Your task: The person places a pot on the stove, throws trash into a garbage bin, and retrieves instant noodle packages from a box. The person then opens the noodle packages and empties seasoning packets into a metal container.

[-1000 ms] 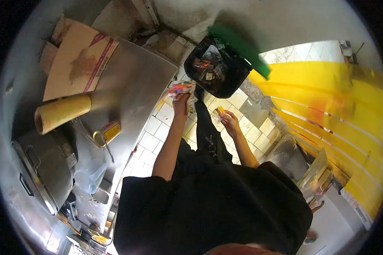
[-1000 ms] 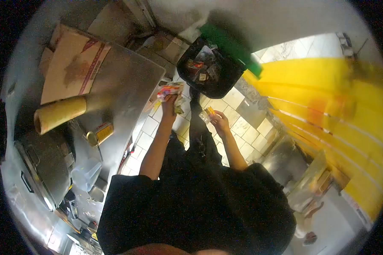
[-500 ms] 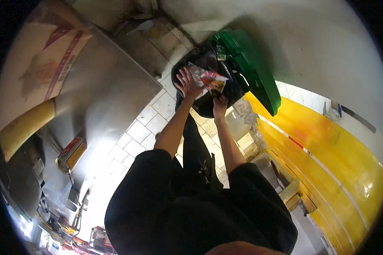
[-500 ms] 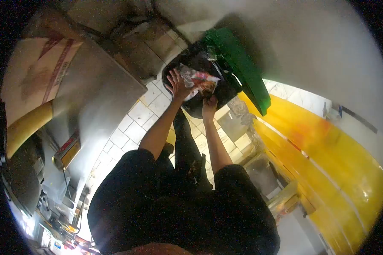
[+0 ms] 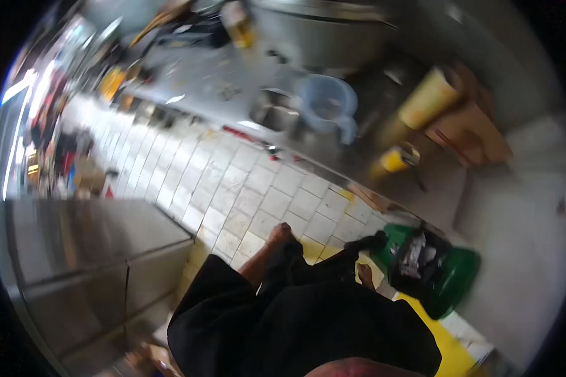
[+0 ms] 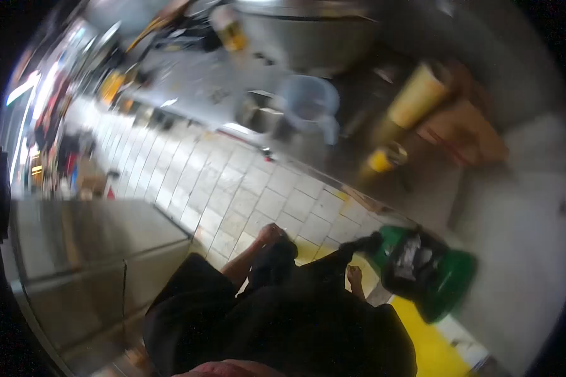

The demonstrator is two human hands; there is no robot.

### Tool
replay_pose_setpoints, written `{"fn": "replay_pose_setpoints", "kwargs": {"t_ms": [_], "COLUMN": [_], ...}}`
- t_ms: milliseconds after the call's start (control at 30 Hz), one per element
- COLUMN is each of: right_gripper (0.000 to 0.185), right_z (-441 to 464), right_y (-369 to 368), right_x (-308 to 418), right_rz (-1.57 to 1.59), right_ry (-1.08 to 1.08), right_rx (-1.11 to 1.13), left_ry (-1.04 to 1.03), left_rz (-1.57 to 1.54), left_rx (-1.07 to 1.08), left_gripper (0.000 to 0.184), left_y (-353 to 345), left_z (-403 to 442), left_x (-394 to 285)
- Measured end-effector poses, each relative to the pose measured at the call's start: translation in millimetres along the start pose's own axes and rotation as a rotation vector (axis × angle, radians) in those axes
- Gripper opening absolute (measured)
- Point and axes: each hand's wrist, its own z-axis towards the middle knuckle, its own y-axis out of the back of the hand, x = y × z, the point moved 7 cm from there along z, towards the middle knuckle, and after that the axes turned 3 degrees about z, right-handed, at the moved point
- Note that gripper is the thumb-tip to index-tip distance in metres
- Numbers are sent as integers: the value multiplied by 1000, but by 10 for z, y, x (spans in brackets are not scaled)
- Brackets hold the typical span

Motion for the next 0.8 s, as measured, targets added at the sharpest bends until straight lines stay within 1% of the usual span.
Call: {"fn": "replay_pose_setpoints", "kwargs": {"t_ms": [33,67,100,167,233,267,300,333,367,400,467,567,600,633,667,700,767,800], "right_gripper": [39,37,37,38,39,38,37,36,34,33,30,27,27,27,27,25,24,25], "right_z": [66,168,2,-124,-365,-598,-892,-1231,-1417,-1414,-1388,-1490,-1441,-1335,-1246,-1146,-996,-1023], "right_y": [15,-41,-271,-657,-1111,-1284,-1468,-1602,-1790,-2040,-2509,-2899,-3042,-3163,-3310,-3475,-3821,-3994], "right_x": [186,480,1140,2434,3720,4414,5040,5640,6119,6427,6993,7959,8200,8569,8896,9254,9984,10410], "right_rz": [13,60,48,52,41,8,-24,-23,-16,17,95,43,35,23,14,-37,-92,-121], "right_ry": [34,122,190,293,356,489,612,658,696,707,731,741,749,775,798,903,874,932], "right_rx": [-19,-100,-92,-47,324,410,497,542,594,641,734,770,762,753,748,696,755,754], "left_ry": [479,510,583,702,720,726,765,794,833,848,907,986,966,936,1014,1106,1051,1081], "left_rz": [-364,-290,-313,-641,-848,-946,-978,-1018,-1051,-1044,-1031,-1006,-935,-866,-975,-1080,-1132,-1160], "left_rx": [122,-8,-82,-276,-305,-308,-306,-302,-295,-340,-318,-263,-228,-209,-272,-324,-460,-540], "left_gripper": [28,33,31,27,26,26,26,25,25,25,24,24,24,23,23,23,25,26], "left_y": [234,600,1089,1600,2038,2206,2314,2415,2485,2536,2541,2738,2714,2813,3086,3303,3691,3906], "left_z": [-229,-373,-658,-951,-1124,-1161,-1212,-1237,-1247,-1266,-1339,-1460,-1610,-1562,-1570,-1728,-1800,-1847], "left_x": [593,816,1167,1619,1827,1929,2093,2285,2477,2697,3062,3450,3598,3792,3769,3654,3776,3830]}}
